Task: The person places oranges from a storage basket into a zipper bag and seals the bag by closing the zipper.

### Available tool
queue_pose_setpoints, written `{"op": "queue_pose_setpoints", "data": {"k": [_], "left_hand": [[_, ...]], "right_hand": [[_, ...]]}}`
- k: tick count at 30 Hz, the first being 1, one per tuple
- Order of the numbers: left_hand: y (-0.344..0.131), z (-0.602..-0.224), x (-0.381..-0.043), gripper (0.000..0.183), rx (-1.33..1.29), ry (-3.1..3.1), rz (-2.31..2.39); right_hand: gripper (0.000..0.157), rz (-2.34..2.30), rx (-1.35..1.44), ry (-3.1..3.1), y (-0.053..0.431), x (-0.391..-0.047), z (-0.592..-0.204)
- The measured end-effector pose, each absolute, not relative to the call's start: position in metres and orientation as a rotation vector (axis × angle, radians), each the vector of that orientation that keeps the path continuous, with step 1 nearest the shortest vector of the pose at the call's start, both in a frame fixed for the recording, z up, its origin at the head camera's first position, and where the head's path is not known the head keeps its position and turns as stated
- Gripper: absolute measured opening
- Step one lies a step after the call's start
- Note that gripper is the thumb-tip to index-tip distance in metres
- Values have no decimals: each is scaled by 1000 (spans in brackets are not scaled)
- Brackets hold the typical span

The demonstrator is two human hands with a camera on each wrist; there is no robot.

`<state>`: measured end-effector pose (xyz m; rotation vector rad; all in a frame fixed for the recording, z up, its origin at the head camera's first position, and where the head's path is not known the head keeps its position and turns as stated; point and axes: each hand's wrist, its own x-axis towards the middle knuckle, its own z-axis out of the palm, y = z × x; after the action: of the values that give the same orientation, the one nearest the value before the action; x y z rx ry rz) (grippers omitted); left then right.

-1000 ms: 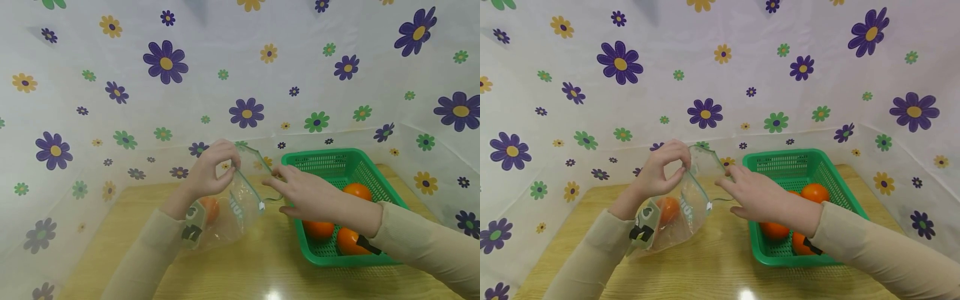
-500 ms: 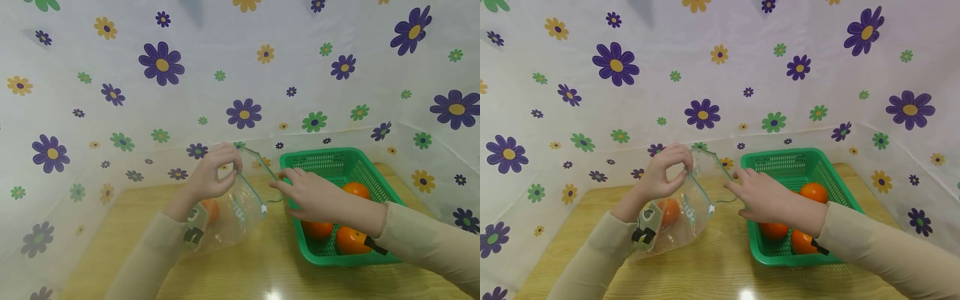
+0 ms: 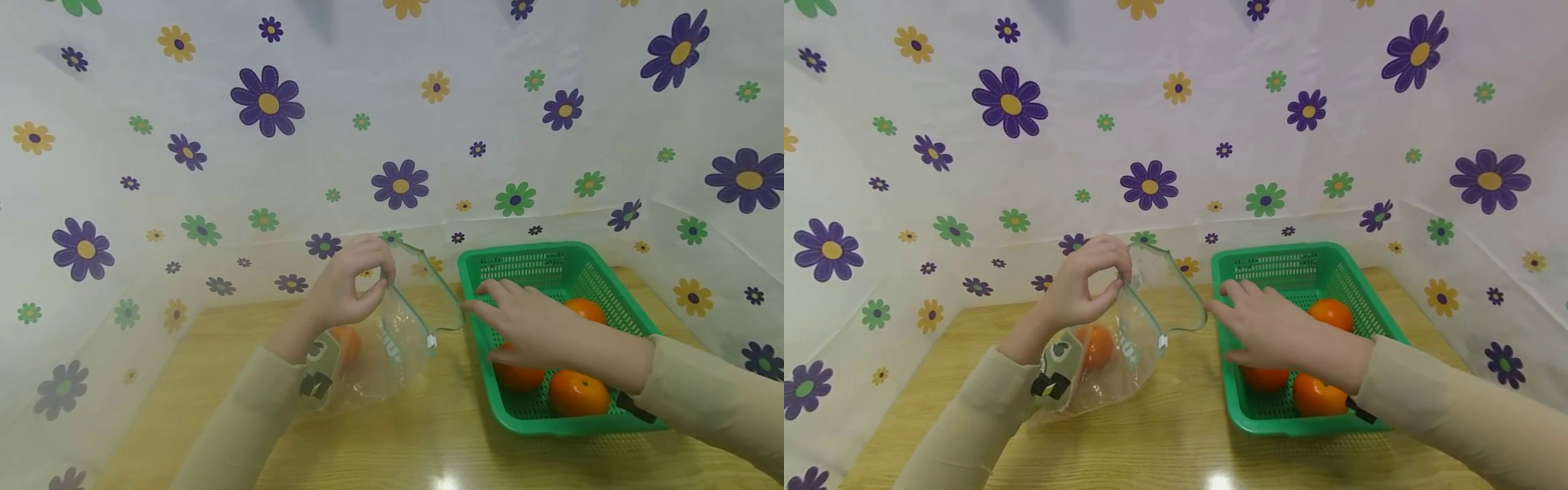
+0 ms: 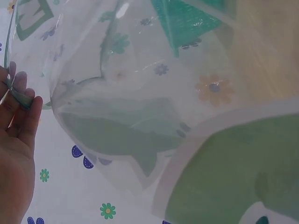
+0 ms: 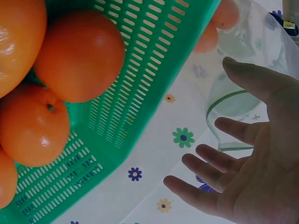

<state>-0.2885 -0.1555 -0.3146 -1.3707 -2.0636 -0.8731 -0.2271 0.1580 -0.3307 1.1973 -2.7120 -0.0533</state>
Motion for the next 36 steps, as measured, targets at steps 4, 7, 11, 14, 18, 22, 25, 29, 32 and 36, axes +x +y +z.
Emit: {"op": "queue_pose_setpoints", "data": {"k": [4,7,11,14,18,22,25,29,32,36], "left_hand": [[-156,-313,-287,8,-1367,-2080,-860],[-157,-313,-287,8,-1363,-2085,-856],[-158,-315,-287,7,-1354,-2090,-848],[-160,-316,-288,7,-1350,-2091,-842],[-161,-314,-289,7,-1353,-2089,-844],[-160,-312,-290,7,-1369,-2082,-849],[-160,-312,-291,7,-1375,-2084,-854],[-161,-312,-292,7,-1369,-2089,-855],[-162,-313,-292,7,-1367,-2088,-851],[-163,-313,-293,7,-1364,-2092,-849]], "right_hand": [[73,-28,1181,-2768,164,-227,-333],[72,-20,1172,-2791,169,-226,-335],[71,-26,1180,-2789,173,-227,-338],[72,-44,1186,-2790,175,-228,-341],[74,-57,1178,-2808,177,-230,-343],[75,-21,1156,-2872,178,-232,-346],[76,13,1146,-2907,178,-232,-349],[76,48,1162,-2920,178,-232,-353],[78,57,1174,-2938,179,-233,-357],[80,35,1185,-2944,180,-234,-362]]}}
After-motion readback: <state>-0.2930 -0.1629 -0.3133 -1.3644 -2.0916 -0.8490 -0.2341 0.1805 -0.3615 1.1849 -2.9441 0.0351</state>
